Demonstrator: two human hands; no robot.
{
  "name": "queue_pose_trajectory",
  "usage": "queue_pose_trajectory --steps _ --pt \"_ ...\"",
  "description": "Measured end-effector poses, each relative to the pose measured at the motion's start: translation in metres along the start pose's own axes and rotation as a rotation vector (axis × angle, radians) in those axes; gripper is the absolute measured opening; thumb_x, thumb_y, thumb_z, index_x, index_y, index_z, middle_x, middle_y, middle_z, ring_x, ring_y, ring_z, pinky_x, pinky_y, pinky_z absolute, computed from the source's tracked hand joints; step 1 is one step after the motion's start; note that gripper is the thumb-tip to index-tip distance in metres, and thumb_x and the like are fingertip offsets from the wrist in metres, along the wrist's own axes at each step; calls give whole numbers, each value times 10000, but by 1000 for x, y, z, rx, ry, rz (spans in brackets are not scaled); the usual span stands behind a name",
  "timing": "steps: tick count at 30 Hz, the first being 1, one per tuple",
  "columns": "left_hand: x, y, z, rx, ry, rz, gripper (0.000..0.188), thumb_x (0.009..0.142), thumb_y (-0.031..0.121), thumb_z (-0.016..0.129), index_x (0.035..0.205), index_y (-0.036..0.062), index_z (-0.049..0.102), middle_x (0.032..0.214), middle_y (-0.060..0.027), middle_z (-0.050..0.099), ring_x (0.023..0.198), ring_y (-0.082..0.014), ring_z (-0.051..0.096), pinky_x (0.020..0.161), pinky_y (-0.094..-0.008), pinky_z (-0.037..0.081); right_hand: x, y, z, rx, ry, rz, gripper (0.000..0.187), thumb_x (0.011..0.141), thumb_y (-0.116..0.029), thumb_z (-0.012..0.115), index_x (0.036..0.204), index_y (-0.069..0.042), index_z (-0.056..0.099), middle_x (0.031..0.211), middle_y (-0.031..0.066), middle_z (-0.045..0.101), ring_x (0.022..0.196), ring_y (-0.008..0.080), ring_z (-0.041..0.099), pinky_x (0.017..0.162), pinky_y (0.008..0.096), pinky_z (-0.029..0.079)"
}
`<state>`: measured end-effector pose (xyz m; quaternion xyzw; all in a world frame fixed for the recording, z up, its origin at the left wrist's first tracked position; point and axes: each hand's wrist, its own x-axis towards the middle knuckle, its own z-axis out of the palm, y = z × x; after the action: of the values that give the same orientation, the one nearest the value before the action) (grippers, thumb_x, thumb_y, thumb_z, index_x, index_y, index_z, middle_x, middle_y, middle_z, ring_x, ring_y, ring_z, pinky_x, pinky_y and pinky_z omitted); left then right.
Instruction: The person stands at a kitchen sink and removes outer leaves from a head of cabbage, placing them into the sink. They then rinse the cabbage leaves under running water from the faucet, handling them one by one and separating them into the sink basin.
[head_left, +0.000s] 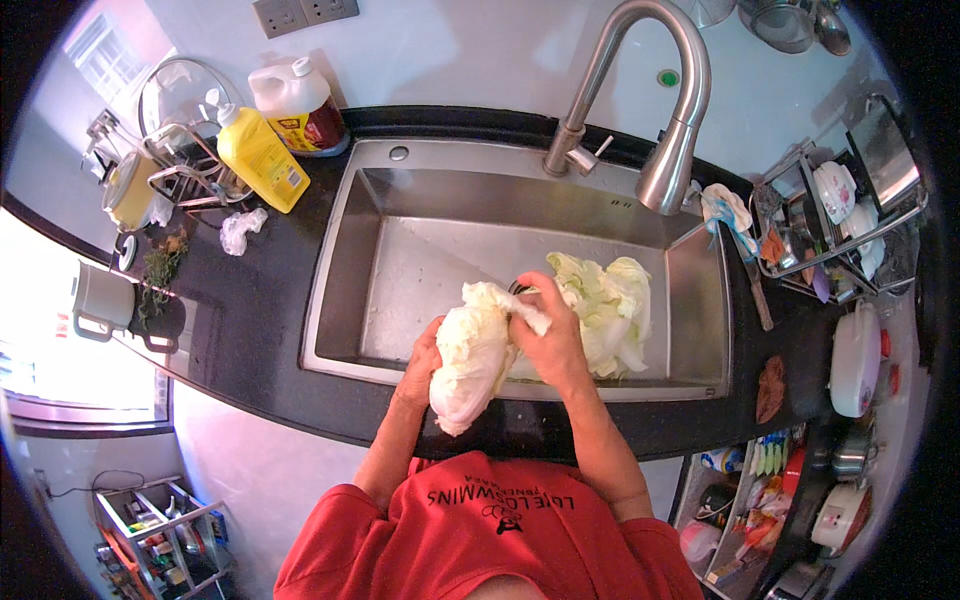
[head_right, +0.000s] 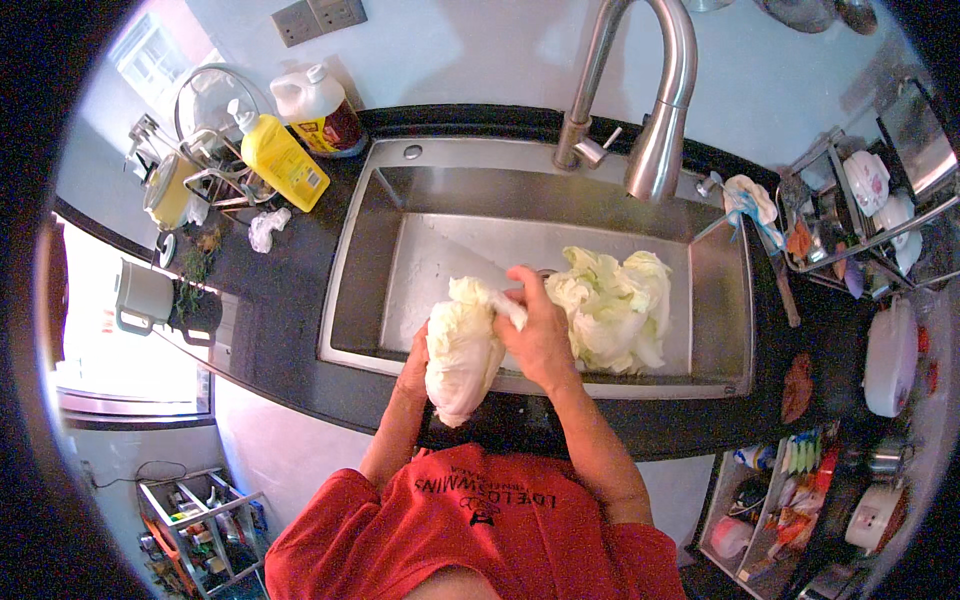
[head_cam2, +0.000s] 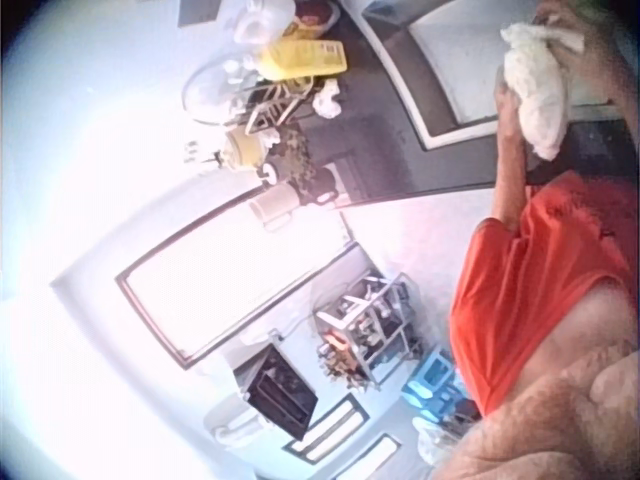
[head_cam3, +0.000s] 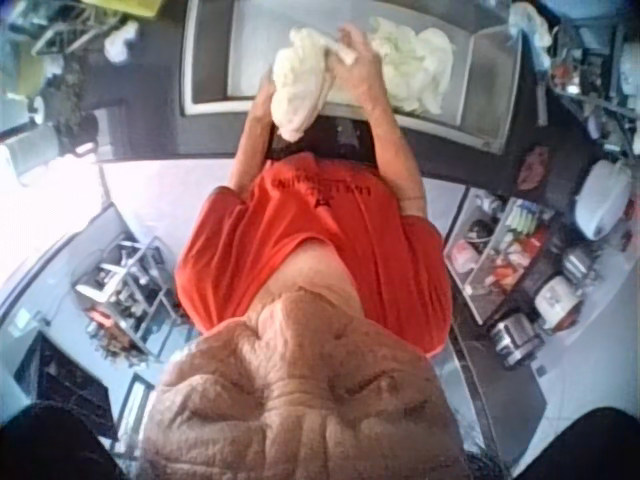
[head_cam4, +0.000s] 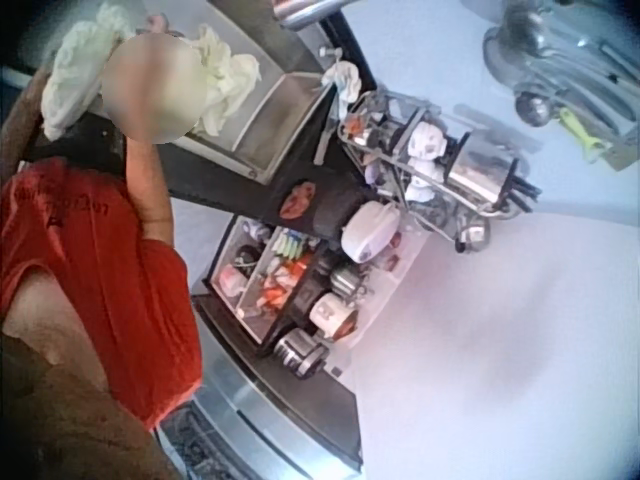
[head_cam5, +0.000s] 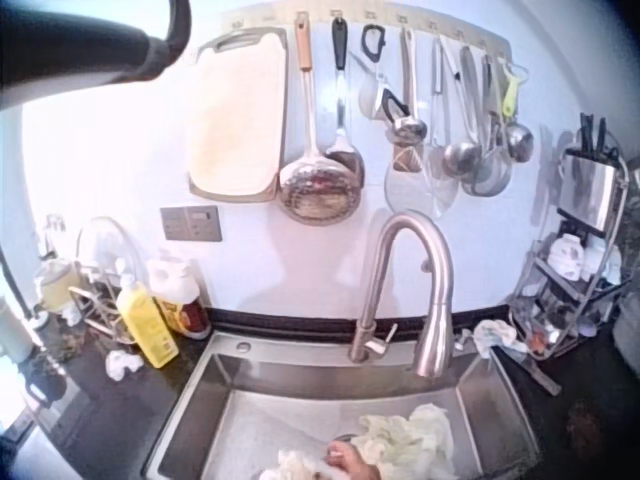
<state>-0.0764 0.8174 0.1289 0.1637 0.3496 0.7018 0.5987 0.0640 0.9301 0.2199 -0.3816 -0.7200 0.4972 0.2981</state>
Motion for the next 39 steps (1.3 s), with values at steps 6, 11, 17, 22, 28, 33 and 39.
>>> queue_pose_trajectory --steps 6,11,17,22,28,33,39 --pt "-1 2 -3 53 -97 130 620 679 272 717 1176 10 454 1072 -92 597 971 -177 596 858 -307 484 0 22 -1 285 -165 149 382 765 -7 557 1145 -2 513 939 93 629 860 170 591 751 289 469" --pt "2 9 4 -105 56 -112 449 790 221 653 1154 7 503 1090 -85 599 987 -173 594 866 -305 483 -5 2 2 260 -154 70 326 785 -34 547 1107 23 555 941 77 630 863 154 583 747 282 464" --pt "1 6 7 64 208 67 378 883 246 553 1152 -16 510 1056 -92 603 935 -137 593 828 -279 484 7 5 8 40 -23 80 288 790 -86 553 1059 13 581 882 138 650 817 210 622 737 316 478" --pt "-3 6 28 448 302 401 605 746 238 698 1221 1 409 1080 -104 558 994 -207 551 873 -323 448 9 -7 17 -127 14 8 300 764 -107 573 1046 -6 581 917 192 640 856 309 630 743 365 483" --pt "-7 16 33 570 234 468 734 606 111 802 1208 1 397 1075 -108 559 990 -196 554 885 -333 446 13 8 15 -107 28 -1 307 769 -106 542 1050 12 574 905 186 641 832 291 632 729 354 485" --pt "-8 9 28 503 241 552 698 603 102 797 1178 6 414 1077 -102 552 1000 -190 552 887 -332 447 10 14 8 55 23 98 313 795 -127 501 1047 46 569 901 158 648 784 222 620 713 349 486" --pt "-11 11 17 437 227 590 710 605 122 792 1192 2 412 1089 -94 544 1011 -181 538 895 -320 435 12 16 8 7 -45 90 322 790 -146 501 1053 23 582 845 128 629 785 191 614 656 316 503"
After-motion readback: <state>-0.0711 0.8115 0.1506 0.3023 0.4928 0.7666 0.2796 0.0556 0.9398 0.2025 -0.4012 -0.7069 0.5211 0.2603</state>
